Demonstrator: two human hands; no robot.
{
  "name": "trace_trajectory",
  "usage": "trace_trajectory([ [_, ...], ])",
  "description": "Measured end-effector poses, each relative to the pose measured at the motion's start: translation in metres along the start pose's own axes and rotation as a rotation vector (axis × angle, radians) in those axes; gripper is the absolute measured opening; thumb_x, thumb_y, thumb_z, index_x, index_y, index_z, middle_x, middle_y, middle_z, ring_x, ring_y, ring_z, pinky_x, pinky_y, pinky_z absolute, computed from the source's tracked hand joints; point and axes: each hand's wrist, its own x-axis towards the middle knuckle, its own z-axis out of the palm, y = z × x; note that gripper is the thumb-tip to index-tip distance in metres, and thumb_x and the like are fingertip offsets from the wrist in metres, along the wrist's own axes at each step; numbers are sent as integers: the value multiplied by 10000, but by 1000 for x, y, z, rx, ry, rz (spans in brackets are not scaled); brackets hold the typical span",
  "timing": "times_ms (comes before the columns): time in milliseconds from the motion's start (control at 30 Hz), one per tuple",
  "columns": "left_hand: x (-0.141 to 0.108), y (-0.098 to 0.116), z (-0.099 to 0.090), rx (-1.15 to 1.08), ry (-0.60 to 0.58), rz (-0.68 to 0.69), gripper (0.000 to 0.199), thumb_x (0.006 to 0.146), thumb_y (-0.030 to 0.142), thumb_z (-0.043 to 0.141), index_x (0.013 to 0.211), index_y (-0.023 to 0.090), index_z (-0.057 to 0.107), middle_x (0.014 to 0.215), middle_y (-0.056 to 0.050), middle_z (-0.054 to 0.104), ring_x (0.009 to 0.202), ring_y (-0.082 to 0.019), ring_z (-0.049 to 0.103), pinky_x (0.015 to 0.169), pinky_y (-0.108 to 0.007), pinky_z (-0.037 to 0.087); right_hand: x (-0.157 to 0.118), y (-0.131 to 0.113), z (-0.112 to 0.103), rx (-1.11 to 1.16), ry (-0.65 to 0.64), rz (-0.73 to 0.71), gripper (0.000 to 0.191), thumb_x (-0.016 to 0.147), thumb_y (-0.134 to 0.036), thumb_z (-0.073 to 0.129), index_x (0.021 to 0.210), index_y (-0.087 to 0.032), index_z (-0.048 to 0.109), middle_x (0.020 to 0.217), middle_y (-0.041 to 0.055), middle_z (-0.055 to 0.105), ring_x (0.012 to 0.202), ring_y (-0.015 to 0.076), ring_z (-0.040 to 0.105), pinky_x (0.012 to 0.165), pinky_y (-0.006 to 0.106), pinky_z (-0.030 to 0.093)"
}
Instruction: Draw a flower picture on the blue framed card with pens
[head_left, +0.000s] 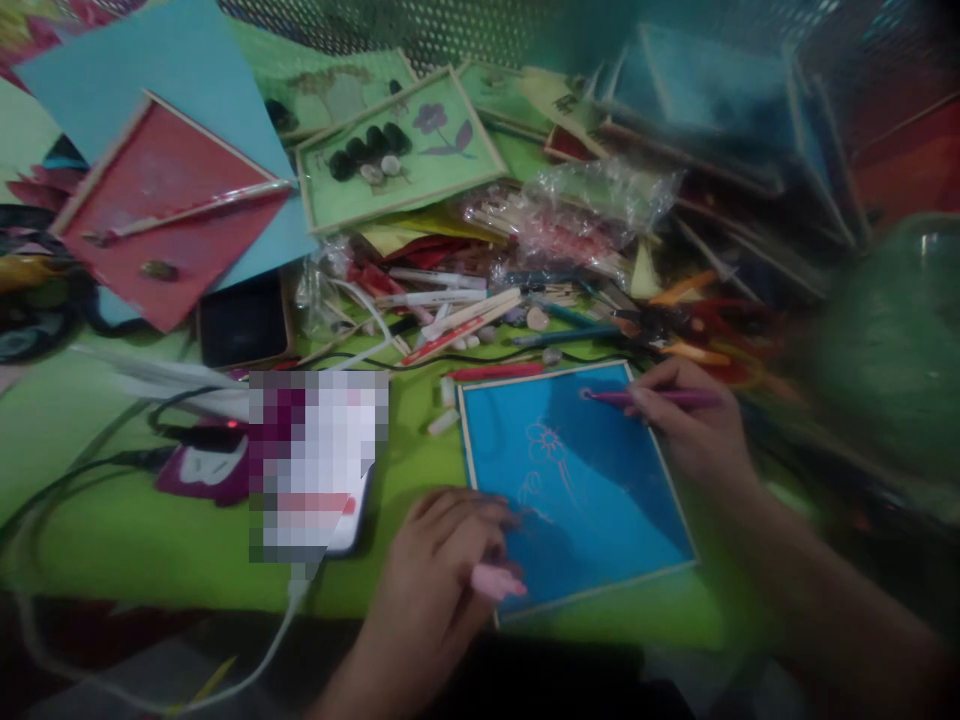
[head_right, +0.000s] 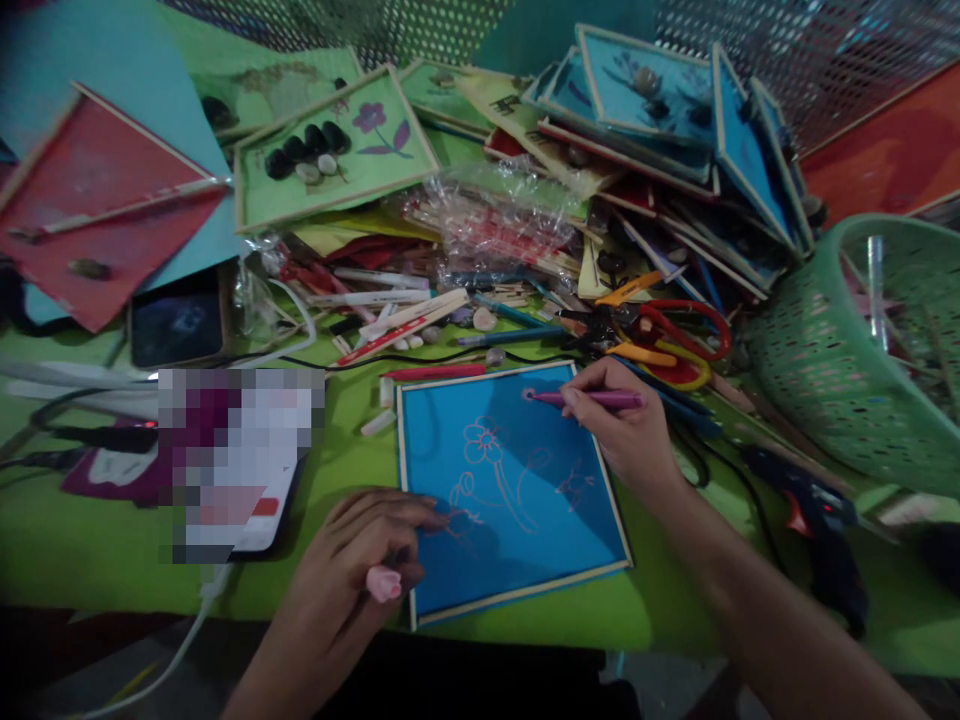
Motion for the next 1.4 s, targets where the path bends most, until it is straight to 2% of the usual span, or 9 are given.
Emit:
trace_trajectory([
  [833, -3, -3, 0, 2, -24, -10, 173, 1042, 206, 484, 897, 265, 558, 1077, 28, 795, 1058, -209, 721, 886, -395, 466, 1, -2, 2, -24, -3, -10, 98, 840, -271, 778, 766, -251, 718, 677, -24, 705, 633, 164, 625, 587, 278, 474],
  [1167, -4, -3, 1, 11, -19, -13, 161, 1020, 190, 493, 885, 260, 545, 1065, 26, 801, 1048, -212, 724, 892, -390, 465, 0, 1, 1, -44, 14, -27, 135, 838, -286, 778, 743, -234, 699, 668, -19, 693, 638, 164, 626, 601, 279, 488],
  [1400, -2, -2, 1, 21, -12, -10, 179, 1047, 216, 482, 887, 258, 549, 1062, 16, 804, 1040, -217, 733, 881, -403, 482, -1, 5, 0, -16, -14, 28, 109, 843, -342, 801, 813, -262, 735, 707, -11, 723, 663, 192, 668, 593, 302, 525],
])
